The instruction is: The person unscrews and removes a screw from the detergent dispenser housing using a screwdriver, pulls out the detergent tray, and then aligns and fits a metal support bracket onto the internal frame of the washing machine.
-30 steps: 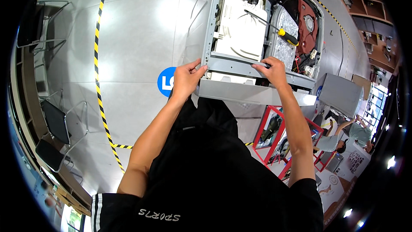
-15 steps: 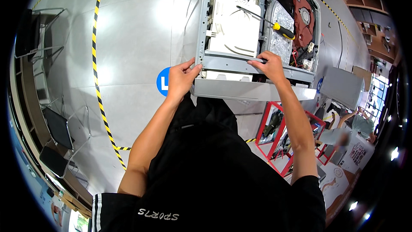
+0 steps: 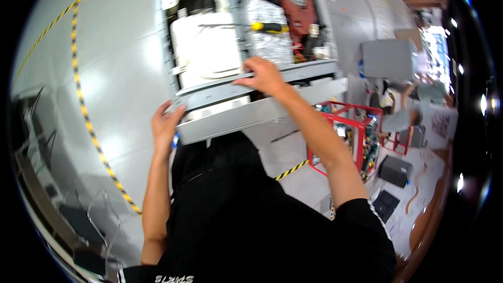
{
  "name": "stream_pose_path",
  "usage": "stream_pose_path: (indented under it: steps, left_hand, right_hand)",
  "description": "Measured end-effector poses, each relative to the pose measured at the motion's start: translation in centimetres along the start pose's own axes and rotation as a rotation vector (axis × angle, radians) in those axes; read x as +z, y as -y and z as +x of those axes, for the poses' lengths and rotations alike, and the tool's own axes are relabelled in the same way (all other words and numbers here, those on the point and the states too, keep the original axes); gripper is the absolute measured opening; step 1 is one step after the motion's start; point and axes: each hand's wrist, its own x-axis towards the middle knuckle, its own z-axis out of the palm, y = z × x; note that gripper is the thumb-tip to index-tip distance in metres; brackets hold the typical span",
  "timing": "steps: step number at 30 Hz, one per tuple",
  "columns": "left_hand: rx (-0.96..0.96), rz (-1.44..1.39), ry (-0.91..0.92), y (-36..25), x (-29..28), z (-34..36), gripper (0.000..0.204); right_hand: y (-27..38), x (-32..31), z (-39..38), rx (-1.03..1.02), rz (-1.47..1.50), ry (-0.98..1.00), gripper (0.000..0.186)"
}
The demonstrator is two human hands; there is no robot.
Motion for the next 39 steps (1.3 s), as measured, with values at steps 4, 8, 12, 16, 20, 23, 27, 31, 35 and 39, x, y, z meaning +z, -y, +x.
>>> stream_pose_path:
  steps: [4,8,12,16,20,23,27,31,35,39]
  left_hand:
    - [-0.023,0.095,0.032,-0.7,0.0,0.5,0.059]
    - [-0.015,0.203,0.033,-1.0,-0.2,0.4,0.060]
    - [-0.053,0.247,0.000,-1.5,0.2,0.0,0.064]
    - [-0.088,0.189,0.002,-1.4,0.5,-0.1,0.053]
    - [-0.112,0.192,0.018,-1.6,0.2,0.1,0.035]
    - [-0.139,0.325,0.032,-2.5,-0.2,0.3,0.032]
    - [-0.181,0.321,-0.017,-3.2,0.7,0.0,0.029]
    - [-0.157,0.249,-0.025,-1.7,-0.3,0.7,0.026]
    - [-0.138,0.249,0.013,-1.7,-0.1,0.6,0.022]
    - [-0.142,0.253,0.054,-1.7,-0.7,0.2,0.022]
  right_hand:
    - [0.8,-1.4,-0.8,-0.172,0.002,-0.184,0.051]
    - [-1.5,-4.8,-4.7,0.008,-0.040,-0.371,0.037]
    - [-9.2,-10.0,-11.6,0.221,-0.113,-0.600,0.022]
    - [-18.8,-14.7,-18.4,0.616,-0.080,-0.733,0.028]
    - [-25.0,-17.1,-18.8,0.856,0.272,-0.437,0.047]
    - [-25.7,-18.4,-15.9,0.915,0.510,-0.207,0.054]
    - [-28.0,-18.0,-13.4,0.901,0.557,0.099,0.060]
    - [-28.8,-18.1,-12.5,0.971,0.649,0.238,0.060]
    - [-28.5,-18.2,-12.8,0.997,0.719,0.243,0.056]
    - [-29.0,-18.0,-13.1,0.986,0.725,0.261,0.056]
